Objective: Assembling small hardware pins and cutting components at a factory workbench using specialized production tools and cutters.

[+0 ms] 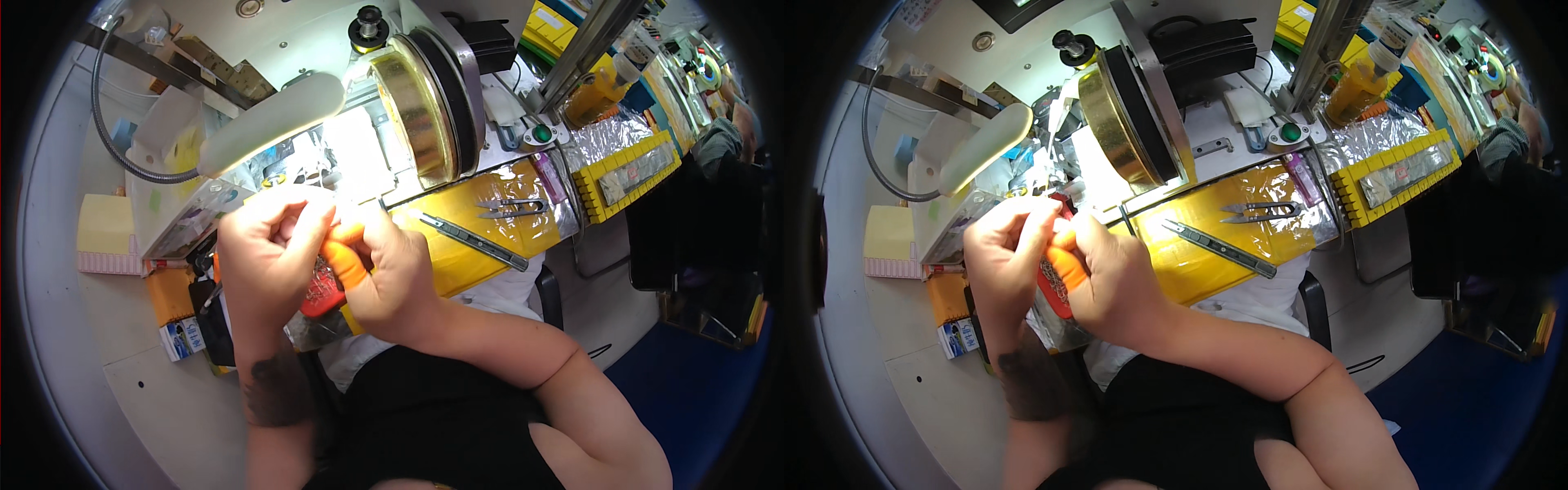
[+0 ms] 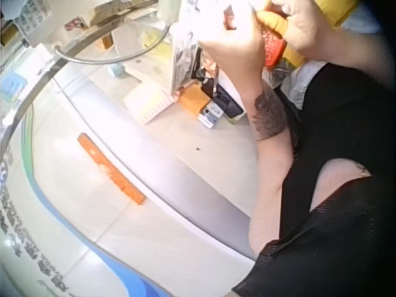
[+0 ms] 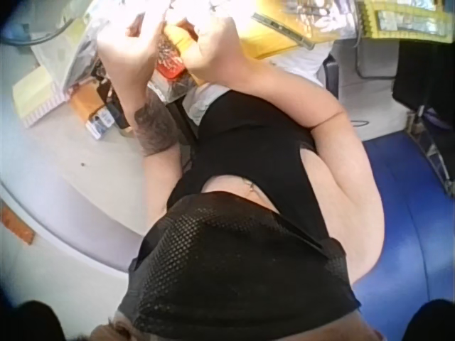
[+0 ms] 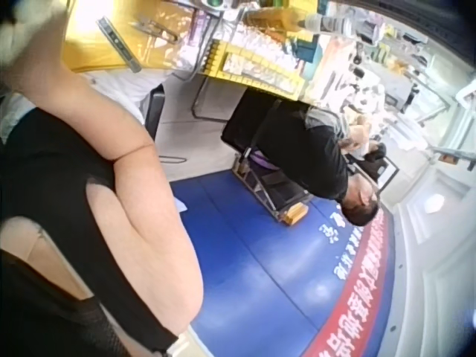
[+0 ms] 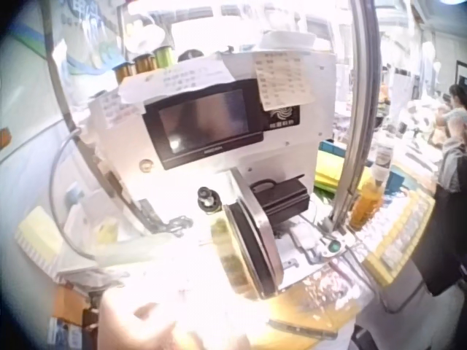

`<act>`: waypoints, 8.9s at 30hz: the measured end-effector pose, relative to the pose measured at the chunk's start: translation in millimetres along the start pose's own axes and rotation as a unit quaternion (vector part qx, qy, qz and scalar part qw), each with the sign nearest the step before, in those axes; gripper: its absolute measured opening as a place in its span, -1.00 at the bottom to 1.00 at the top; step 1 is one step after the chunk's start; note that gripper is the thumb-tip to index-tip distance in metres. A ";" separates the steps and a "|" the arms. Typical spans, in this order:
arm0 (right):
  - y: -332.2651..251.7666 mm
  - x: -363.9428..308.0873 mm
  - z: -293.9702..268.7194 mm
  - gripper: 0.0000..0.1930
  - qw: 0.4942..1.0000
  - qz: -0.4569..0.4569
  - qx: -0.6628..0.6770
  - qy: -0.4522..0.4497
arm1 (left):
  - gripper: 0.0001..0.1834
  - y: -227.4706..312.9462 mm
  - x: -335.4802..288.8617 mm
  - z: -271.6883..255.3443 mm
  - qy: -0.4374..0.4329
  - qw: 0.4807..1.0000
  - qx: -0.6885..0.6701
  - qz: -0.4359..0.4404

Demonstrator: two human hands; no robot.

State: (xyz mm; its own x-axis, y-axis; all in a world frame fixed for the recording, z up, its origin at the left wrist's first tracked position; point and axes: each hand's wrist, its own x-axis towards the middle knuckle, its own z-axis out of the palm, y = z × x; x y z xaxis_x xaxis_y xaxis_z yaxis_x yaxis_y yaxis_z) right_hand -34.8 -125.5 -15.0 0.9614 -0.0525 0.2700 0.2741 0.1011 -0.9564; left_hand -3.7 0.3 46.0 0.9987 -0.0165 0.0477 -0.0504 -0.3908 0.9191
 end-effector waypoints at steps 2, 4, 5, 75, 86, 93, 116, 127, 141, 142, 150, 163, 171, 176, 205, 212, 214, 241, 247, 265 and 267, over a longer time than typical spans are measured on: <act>-6.3 -11.7 -1.2 -0.89 1.000 0.008 -0.015 -0.025 | -0.91 -1.6 8.3 -0.3 0.006 1.000 0.001 0.001; -12.8 -18.4 -3.6 -0.88 0.995 0.008 -0.023 -0.097 | -0.91 0.5 14.8 -11.5 -0.005 0.999 0.046 0.017; -9.6 -21.3 -7.1 -0.87 0.991 -0.027 -0.035 -0.129 | -0.91 3.4 17.5 -16.9 0.020 0.997 0.076 0.026; -8.6 -40.2 -45.5 -0.88 0.947 0.077 -0.111 -0.290 | -0.81 -84.5 -32.2 -57.6 -0.012 0.932 0.328 0.155; -2.8 -28.2 -21.3 -0.88 0.940 0.065 -0.134 -0.306 | -0.91 -100.0 -39.1 -47.3 -0.002 0.943 0.295 0.152; 3.1 -16.2 -7.7 -0.88 0.943 0.041 -0.125 -0.305 | -0.91 -97.6 -37.7 -47.8 -0.013 0.938 0.308 0.156; 29.5 6.2 30.2 -0.86 0.963 -0.048 -0.177 -0.197 | -0.90 -102.8 -48.6 -42.5 0.038 0.996 -0.083 0.022; 37.4 10.2 31.4 -0.90 0.940 -0.113 -0.255 -0.197 | -0.89 -93.7 -51.1 -43.7 0.041 0.994 -0.097 0.009; 40.5 8.4 29.7 -0.87 0.895 -0.173 -0.341 -0.229 | -0.95 -94.8 -50.7 -35.1 0.098 0.992 0.073 0.020; 40.8 9.5 28.5 -0.87 0.895 -0.182 -0.343 -0.219 | -0.98 -96.9 -49.9 -34.4 0.104 0.991 0.080 0.041; 39.7 11.9 30.6 -0.82 0.885 -0.202 -0.358 -0.219 | -0.94 -103.9 -54.5 -40.2 0.098 0.991 -0.091 0.018; 30.1 13.2 22.1 -0.71 0.952 -0.174 -0.123 -0.221 | -0.82 -102.1 -60.4 -35.3 0.030 0.947 -0.318 0.042; 27.6 12.7 5.2 -0.85 0.959 -0.173 -0.111 -0.197 | -0.81 -75.3 -61.5 -29.6 0.021 0.948 -0.318 0.007; 17.2 16.6 0.4 -0.89 0.970 -0.158 -0.052 -0.175 | -0.71 -60.0 -58.7 -30.7 -0.004 0.945 -0.327 -0.005; 13.8 57.2 22.2 -0.93 0.975 -0.008 0.204 0.092 | -0.89 7.0 38.7 -2.2 0.071 0.930 0.274 0.233; 21.9 62.7 21.4 -0.87 0.976 -0.135 0.136 0.101 | -0.92 -5.8 32.6 0.9 0.102 0.940 0.224 0.235; 22.0 60.6 19.7 -0.85 0.978 -0.120 0.133 0.103 | -0.85 -13.7 32.4 2.6 0.132 0.913 0.243 0.300; 29.1 63.7 18.1 -0.96 0.980 -0.153 0.083 0.101 | -0.67 -24.7 14.2 -2.5 0.075 0.892 0.305 0.324; 29.3 63.8 16.0 -0.93 0.982 -0.151 0.066 0.088 | -0.61 -29.6 12.1 6.7 0.113 0.904 0.259 0.322; 42.3 66.5 17.5 -0.90 0.958 -0.263 -0.090 0.071 | -0.48 -54.7 8.0 24.2 0.145 0.953 0.039 0.262; 40.6 64.7 9.7 -0.90 0.937 -0.302 -0.167 0.060 | -0.43 -52.5 7.2 21.7 0.098 0.965 0.006 0.241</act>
State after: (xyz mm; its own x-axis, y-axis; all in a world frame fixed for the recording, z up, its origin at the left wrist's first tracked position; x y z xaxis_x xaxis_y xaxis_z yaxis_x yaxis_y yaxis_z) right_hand 38.7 -115.1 -35.3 0.6190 -0.1124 0.7773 0.7250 -0.2986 -0.6206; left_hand 6.2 0.8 -10.4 0.8391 -0.0258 0.5434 -0.5085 -0.3920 0.7667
